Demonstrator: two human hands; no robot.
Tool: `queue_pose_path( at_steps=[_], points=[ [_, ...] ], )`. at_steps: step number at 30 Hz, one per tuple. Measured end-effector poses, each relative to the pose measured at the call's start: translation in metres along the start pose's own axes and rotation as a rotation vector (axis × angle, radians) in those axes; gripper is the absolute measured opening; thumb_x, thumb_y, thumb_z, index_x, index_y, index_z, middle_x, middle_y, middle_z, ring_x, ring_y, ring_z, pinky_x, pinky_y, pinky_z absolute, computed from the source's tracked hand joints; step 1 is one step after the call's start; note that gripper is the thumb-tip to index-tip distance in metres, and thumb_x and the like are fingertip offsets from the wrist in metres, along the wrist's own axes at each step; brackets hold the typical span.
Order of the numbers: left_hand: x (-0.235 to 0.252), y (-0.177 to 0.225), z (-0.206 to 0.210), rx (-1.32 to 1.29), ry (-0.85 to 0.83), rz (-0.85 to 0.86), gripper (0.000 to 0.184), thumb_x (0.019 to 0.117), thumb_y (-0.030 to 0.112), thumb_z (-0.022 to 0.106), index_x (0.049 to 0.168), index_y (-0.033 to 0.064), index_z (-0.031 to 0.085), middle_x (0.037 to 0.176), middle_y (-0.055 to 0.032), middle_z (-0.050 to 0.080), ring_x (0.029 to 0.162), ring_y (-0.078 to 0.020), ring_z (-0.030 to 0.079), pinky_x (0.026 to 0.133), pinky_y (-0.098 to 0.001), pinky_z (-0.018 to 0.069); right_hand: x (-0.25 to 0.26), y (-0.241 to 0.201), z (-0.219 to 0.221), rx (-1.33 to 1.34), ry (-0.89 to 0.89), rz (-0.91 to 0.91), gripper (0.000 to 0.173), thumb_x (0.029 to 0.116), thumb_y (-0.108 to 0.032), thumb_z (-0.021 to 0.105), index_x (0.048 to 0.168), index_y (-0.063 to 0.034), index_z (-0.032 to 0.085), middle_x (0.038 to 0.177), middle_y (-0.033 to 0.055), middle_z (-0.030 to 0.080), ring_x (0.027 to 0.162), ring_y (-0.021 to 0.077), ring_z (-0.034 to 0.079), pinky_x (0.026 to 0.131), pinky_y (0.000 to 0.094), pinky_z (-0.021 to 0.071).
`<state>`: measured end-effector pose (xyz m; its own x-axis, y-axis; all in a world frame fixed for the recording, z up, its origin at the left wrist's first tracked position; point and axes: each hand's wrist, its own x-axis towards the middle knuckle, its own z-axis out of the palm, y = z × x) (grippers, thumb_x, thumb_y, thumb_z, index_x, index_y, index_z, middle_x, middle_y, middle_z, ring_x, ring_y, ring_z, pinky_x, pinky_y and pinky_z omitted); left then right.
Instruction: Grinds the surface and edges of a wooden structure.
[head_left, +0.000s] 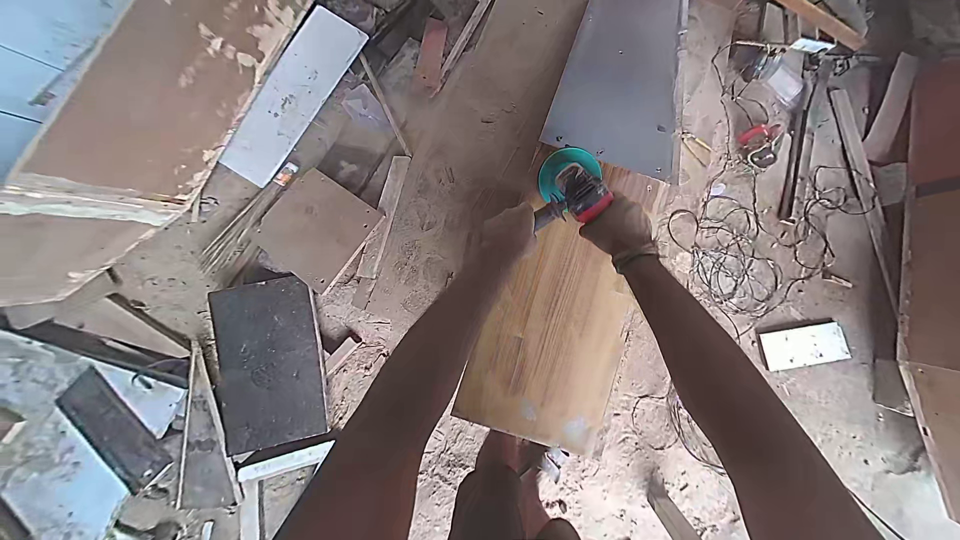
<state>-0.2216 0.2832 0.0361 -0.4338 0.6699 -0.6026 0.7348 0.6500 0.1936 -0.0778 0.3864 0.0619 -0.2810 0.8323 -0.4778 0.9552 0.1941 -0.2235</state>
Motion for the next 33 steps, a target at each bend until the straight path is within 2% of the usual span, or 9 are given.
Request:
queue_pose_path(
  at_steps=[2,5,7,9,13,16,23,28,33],
  points=[
    [0.006,0.003,-0.003,0.009,0.005,0.000,0.036,0.0888,0.018,0.072,0.122,0.0111,0.061,0.108,-0.0172,0.072,0.096,-0.0385,0.072,0.072,-0.0623,0.0573,0.007,0.000,-0.004,-0.015,-0.011,0.013,0.066,0.0694,-0.037,0.087,0.121,-0.0037,0.063,0.107,0.0223,0.072,0.102,0.0410,0.072,0.081,0.0648,0.0571],
    [-0.026,-0.009,0.013,-0.005,-0.064,-0.004,0.043,0.0917,0.018,0.068,0.133,0.0091,0.059,0.121,-0.0185,0.070,0.110,-0.0389,0.069,0.086,-0.0634,0.0554,-0.027,0.003,0.004,-0.052,-0.103,-0.019,0.061,0.0781,-0.039,0.082,0.123,-0.0014,0.064,0.111,0.0235,0.072,0.105,0.0420,0.071,0.085,0.0656,0.0556],
    [-0.071,-0.028,0.043,-0.024,-0.126,-0.056,0.048,0.0941,0.020,0.066,0.139,0.0083,0.055,0.124,-0.0198,0.068,0.111,-0.0398,0.069,0.087,-0.0631,0.0555,-0.068,0.006,0.018,-0.115,-0.252,-0.065,0.063,0.0834,-0.040,0.076,0.132,-0.0027,0.061,0.121,0.0206,0.071,0.114,0.0384,0.069,0.092,0.0624,0.0549],
    [-0.127,-0.054,0.087,-0.045,-0.181,-0.156,0.046,0.0970,0.026,0.062,0.140,0.0107,0.054,0.121,-0.0187,0.070,0.109,-0.0390,0.070,0.086,-0.0622,0.0563,-0.118,0.015,0.048,-0.135,-0.367,-0.130,0.068,0.0843,-0.040,0.073,0.137,-0.0017,0.055,0.121,0.0206,0.070,0.112,0.0383,0.070,0.090,0.0608,0.0564],
    [-0.230,-0.100,0.176,-0.082,-0.228,-0.344,0.048,0.0960,0.031,0.064,0.140,0.0122,0.058,0.117,-0.0162,0.074,0.105,-0.0367,0.073,0.085,-0.0591,0.0583,-0.214,0.040,0.130,-0.087,-0.472,-0.187,0.067,0.0816,-0.039,0.075,0.135,-0.0023,0.057,0.123,0.0212,0.068,0.109,0.0375,0.070,0.087,0.0573,0.0589],
    [-0.265,-0.115,0.204,-0.109,-0.294,-0.400,0.043,0.0917,0.027,0.064,0.132,0.0138,0.061,0.112,-0.0136,0.076,0.102,-0.0352,0.074,0.082,-0.0579,0.0581,-0.248,0.048,0.157,-0.108,-0.534,-0.185,0.058,0.0809,-0.036,0.074,0.128,-0.0045,0.060,0.119,0.0179,0.068,0.109,0.0346,0.070,0.087,0.0523,0.0590],
    [-0.153,-0.051,0.110,0.006,-0.219,-0.158,0.040,0.0993,0.031,0.058,0.134,0.0114,0.058,0.117,-0.0171,0.072,0.105,-0.0377,0.072,0.083,-0.0590,0.0574,-0.156,0.039,0.072,-0.077,-0.353,-0.021,0.070,0.0838,-0.043,0.074,0.140,-0.0060,0.055,0.121,0.0188,0.071,0.110,0.0365,0.071,0.089,0.0587,0.0581],
    [-0.050,0.018,0.021,0.049,-0.133,0.017,0.042,0.0947,0.022,0.063,0.134,0.0075,0.059,0.125,-0.0195,0.068,0.114,-0.0390,0.068,0.088,-0.0619,0.0556,-0.052,0.035,0.000,-0.021,-0.150,0.043,0.066,0.0807,-0.036,0.077,0.136,-0.0054,0.058,0.122,0.0197,0.071,0.114,0.0373,0.070,0.093,0.0614,0.0552],
    [0.001,0.049,-0.009,0.065,-0.074,0.047,0.033,0.0921,0.023,0.065,0.122,0.0097,0.064,0.118,-0.0159,0.070,0.111,-0.0344,0.069,0.084,-0.0592,0.0553,0.003,0.039,-0.015,0.076,0.014,0.047,0.066,0.0739,-0.032,0.085,0.128,-0.0035,0.061,0.111,0.0239,0.072,0.104,0.0429,0.071,0.084,0.0666,0.0558]
  ],
)
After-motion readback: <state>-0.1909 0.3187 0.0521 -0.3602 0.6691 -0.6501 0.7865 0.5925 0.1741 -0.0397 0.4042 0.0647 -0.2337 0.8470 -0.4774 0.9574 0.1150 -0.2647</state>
